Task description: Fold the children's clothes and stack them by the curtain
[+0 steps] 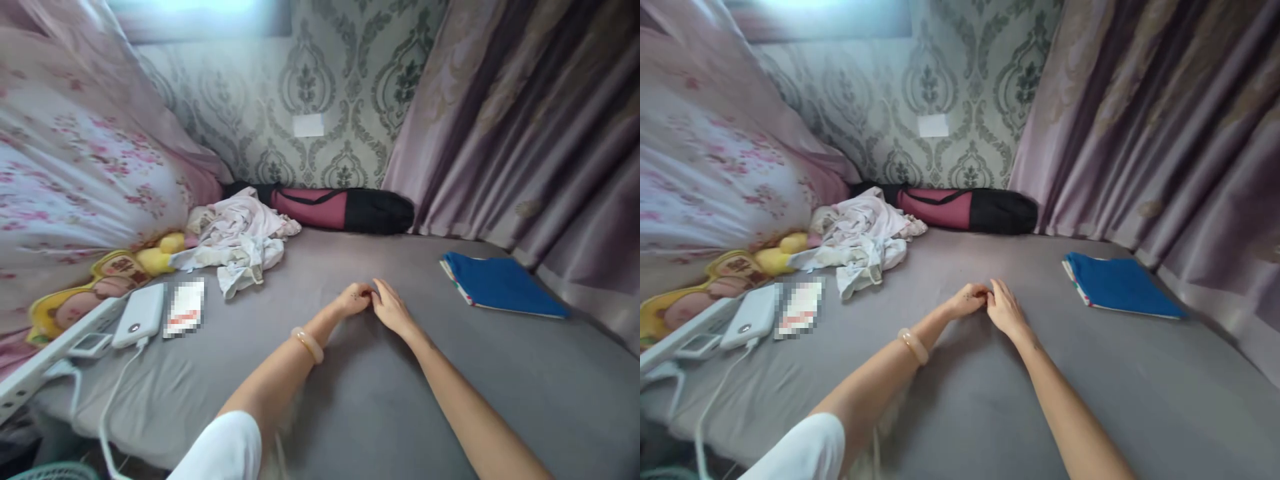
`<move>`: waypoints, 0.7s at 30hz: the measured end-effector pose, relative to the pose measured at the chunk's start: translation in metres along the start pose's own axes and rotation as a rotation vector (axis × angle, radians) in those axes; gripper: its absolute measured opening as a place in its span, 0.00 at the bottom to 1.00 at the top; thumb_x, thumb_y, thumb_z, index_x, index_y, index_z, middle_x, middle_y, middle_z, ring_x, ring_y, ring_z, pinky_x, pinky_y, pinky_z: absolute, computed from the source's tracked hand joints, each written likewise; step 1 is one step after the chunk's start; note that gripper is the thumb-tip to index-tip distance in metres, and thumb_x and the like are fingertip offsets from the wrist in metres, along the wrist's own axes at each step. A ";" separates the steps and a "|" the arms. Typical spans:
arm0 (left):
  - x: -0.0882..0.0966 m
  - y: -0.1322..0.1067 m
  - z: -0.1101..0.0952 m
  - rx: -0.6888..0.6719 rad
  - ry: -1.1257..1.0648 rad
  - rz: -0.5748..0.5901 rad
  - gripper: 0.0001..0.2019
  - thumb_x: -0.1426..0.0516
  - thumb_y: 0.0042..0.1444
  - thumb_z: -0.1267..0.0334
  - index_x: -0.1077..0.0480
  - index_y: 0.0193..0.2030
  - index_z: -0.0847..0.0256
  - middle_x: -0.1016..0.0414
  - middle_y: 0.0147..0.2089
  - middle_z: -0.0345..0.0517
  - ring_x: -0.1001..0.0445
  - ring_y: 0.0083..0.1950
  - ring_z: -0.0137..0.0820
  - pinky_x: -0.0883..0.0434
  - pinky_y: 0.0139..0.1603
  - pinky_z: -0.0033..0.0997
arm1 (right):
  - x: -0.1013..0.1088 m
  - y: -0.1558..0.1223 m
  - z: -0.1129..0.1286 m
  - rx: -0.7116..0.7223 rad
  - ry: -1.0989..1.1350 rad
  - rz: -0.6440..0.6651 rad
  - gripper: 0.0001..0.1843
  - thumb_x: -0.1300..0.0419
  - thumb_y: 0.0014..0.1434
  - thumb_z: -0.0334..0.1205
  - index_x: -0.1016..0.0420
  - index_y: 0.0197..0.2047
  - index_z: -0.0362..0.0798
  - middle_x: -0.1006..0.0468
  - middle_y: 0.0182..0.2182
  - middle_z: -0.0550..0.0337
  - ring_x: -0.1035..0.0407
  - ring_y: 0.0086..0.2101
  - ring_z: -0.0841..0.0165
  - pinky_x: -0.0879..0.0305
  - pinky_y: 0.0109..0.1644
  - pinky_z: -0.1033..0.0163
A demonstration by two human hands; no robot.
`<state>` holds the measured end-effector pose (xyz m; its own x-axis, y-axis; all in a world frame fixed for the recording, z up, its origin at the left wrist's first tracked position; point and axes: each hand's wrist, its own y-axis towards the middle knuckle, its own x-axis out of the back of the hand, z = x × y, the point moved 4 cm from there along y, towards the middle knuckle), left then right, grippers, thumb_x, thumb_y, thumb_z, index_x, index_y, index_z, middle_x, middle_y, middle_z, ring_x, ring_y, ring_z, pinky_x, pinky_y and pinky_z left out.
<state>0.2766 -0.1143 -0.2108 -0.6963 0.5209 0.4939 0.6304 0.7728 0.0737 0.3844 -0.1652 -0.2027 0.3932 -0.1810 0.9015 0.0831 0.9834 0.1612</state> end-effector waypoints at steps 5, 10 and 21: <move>0.055 -0.022 0.005 0.056 0.046 -0.093 0.14 0.47 0.52 0.70 0.24 0.43 0.68 0.20 0.35 0.48 0.25 0.32 0.27 0.29 0.36 0.25 | -0.012 0.004 0.017 0.031 0.024 -0.012 0.26 0.54 0.62 0.38 0.36 0.61 0.39 0.29 0.56 0.44 0.35 0.55 0.59 0.41 0.61 0.57; 0.131 -0.058 0.016 0.177 0.192 -0.387 0.12 0.46 0.52 0.69 0.23 0.40 0.65 0.21 0.35 0.50 0.25 0.38 0.33 0.31 0.43 0.29 | -0.020 -0.004 0.021 0.083 -0.055 -0.037 0.23 0.52 0.61 0.39 0.29 0.56 0.43 0.28 0.55 0.48 0.35 0.54 0.57 0.40 0.59 0.54; 0.232 -0.131 0.050 0.560 0.535 -1.027 0.15 0.49 0.51 0.70 0.26 0.44 0.66 0.28 0.42 0.55 0.31 0.50 0.43 0.37 0.54 0.39 | -0.030 -0.012 0.013 0.107 -0.045 -0.136 0.22 0.55 0.63 0.44 0.25 0.52 0.48 0.29 0.56 0.52 0.37 0.55 0.58 0.39 0.59 0.53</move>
<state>0.0151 -0.0767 -0.1494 -0.4682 -0.5096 0.7219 -0.4302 0.8451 0.3176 0.3598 -0.1719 -0.2267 0.3433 -0.3137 0.8853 0.0339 0.9461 0.3221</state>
